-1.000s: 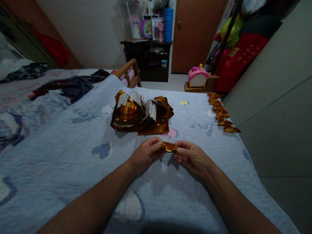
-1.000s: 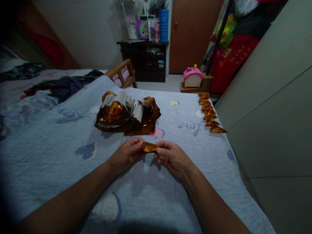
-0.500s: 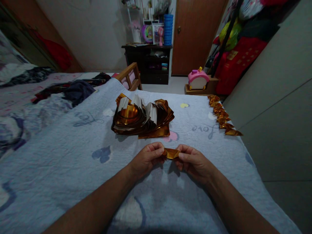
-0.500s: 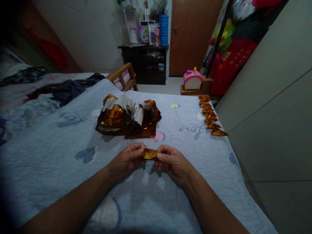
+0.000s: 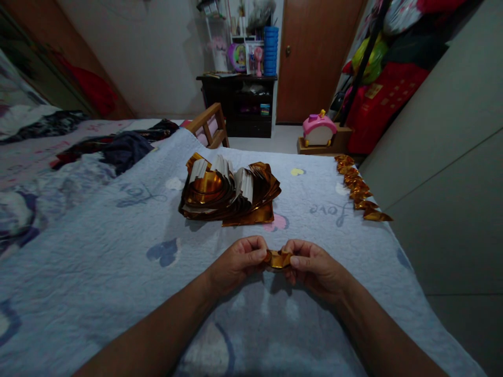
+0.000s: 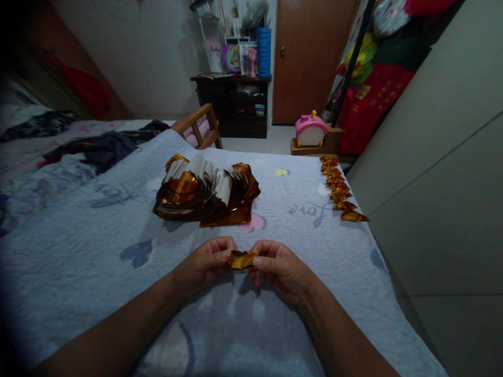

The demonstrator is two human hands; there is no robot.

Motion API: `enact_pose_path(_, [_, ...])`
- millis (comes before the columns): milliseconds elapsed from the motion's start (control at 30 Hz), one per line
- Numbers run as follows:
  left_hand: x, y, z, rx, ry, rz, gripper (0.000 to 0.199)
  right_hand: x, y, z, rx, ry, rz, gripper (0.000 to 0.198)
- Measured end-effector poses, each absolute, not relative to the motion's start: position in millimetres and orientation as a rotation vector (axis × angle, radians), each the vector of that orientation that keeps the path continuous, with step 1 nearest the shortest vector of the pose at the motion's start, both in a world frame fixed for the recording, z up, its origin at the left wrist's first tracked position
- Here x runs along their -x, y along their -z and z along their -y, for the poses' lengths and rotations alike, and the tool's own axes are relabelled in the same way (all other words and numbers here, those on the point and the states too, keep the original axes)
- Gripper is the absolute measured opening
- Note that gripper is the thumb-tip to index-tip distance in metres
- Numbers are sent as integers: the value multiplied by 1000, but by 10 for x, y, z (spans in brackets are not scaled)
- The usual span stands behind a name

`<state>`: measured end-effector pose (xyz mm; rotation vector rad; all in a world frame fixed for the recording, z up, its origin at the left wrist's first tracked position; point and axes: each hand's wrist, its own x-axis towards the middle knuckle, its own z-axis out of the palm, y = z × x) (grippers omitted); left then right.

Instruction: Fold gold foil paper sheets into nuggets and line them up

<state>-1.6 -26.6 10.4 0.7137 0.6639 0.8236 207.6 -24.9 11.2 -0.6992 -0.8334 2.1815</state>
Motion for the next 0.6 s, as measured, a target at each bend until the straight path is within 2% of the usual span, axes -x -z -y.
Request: enact_pose_path(600, [-3, -124, 268, -765, -895, -751, 34, -2031, -95, 257, 685, -2105, 947, 36])
